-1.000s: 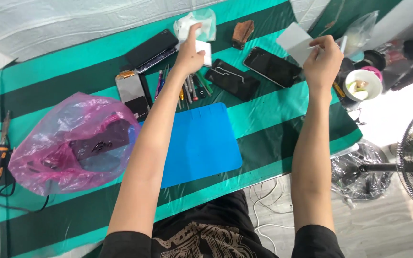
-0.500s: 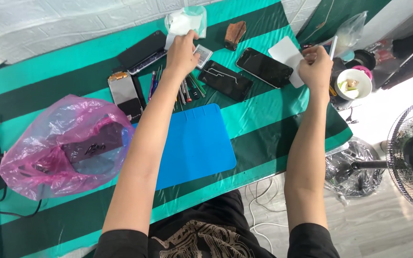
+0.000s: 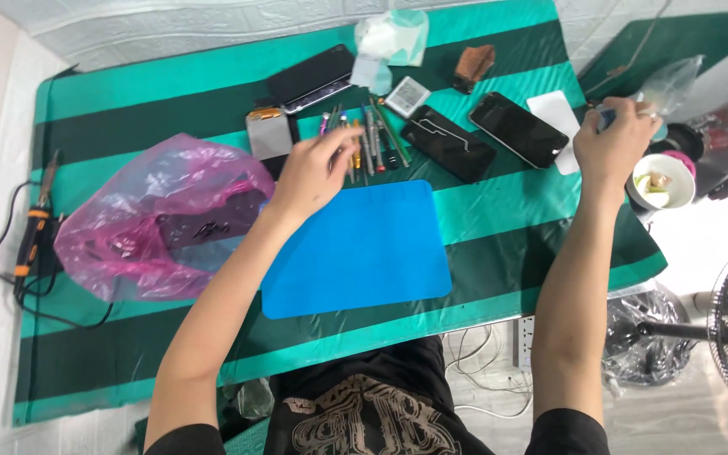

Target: The person is organizing mobile phone parts and inspecting a screen on a repair bench.

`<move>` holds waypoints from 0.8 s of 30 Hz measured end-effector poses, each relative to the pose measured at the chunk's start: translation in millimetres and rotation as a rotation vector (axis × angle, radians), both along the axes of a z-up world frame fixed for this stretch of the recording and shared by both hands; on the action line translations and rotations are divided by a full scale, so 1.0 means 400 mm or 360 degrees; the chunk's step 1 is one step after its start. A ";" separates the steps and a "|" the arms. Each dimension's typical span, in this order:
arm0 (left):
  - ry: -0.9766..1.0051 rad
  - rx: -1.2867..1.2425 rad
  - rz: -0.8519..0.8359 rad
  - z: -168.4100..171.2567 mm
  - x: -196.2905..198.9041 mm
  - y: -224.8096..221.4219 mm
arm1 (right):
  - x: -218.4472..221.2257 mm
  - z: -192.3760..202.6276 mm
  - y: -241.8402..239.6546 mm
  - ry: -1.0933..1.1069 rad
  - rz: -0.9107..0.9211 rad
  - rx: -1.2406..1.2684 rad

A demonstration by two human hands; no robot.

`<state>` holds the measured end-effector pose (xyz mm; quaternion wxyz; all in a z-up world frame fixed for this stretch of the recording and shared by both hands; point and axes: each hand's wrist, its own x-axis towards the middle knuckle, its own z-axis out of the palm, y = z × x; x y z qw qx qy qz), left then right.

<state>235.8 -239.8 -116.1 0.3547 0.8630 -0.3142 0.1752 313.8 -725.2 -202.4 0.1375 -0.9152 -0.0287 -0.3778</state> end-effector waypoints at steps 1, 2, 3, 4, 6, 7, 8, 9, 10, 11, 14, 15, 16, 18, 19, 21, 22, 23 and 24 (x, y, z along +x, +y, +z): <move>0.0050 -0.0042 0.0044 -0.012 -0.036 0.041 | -0.025 0.046 0.041 -0.0003 -0.0051 0.0071; 0.0017 -0.0060 0.0065 -0.021 -0.058 0.067 | -0.019 0.052 0.079 -0.0036 -0.0029 0.0054; 0.0047 -0.0034 0.0144 -0.030 -0.080 0.092 | -0.014 0.060 0.116 -0.0054 0.0228 0.0130; 0.0074 0.0003 0.0209 -0.037 -0.102 0.119 | -0.019 0.061 0.153 -0.0075 0.0472 0.0212; 0.0076 0.0137 0.0202 -0.020 -0.119 0.132 | -0.040 0.104 0.284 0.0150 0.0537 0.0163; 0.0113 0.0279 0.0186 -0.019 -0.132 0.139 | -0.058 0.113 0.351 0.0409 0.0589 0.0121; 0.0114 0.0267 0.0198 -0.038 -0.148 0.153 | -0.052 0.099 0.372 0.0411 0.0600 0.0108; 0.0088 0.0306 0.0106 -0.060 -0.163 0.165 | -0.045 0.082 0.391 0.0386 0.0603 -0.0070; 0.0079 0.0355 0.0002 -0.085 -0.186 0.180 | -0.053 0.052 0.412 0.0378 0.0597 -0.0233; 0.0099 0.0353 0.0001 -0.100 -0.184 0.189 | -0.038 0.034 0.412 0.0397 0.0599 -0.0232; -0.0135 0.0467 0.0061 -0.152 -0.188 0.204 | -0.006 -0.021 0.420 0.0286 0.0636 -0.0345; -0.0243 0.0543 0.0102 -0.170 -0.187 0.204 | 0.000 -0.034 0.429 0.0231 0.0642 -0.0218; -0.0364 0.0623 0.0145 -0.180 -0.174 0.208 | 0.019 -0.038 0.443 0.0163 0.0647 -0.0090; -0.0371 0.0595 0.0144 -0.191 -0.184 0.193 | 0.030 -0.023 0.447 0.0099 0.0535 -0.0190; -0.0375 0.0566 0.0128 -0.198 -0.188 0.184 | 0.036 -0.019 0.448 0.0040 0.0408 -0.0286; -0.0307 0.0600 0.0092 -0.172 -0.212 0.185 | 0.053 -0.034 0.418 -0.0059 0.0372 -0.0377; -0.0254 0.0636 0.0042 -0.156 -0.216 0.184 | 0.064 -0.038 0.399 -0.0170 0.0318 -0.0464; -0.0254 0.0635 0.0043 -0.156 -0.218 0.187 | 0.056 -0.038 0.392 -0.0171 0.0319 -0.0466; -0.0246 0.0673 0.0035 -0.156 -0.219 0.187 | 0.050 -0.037 0.384 -0.0181 0.0385 -0.0430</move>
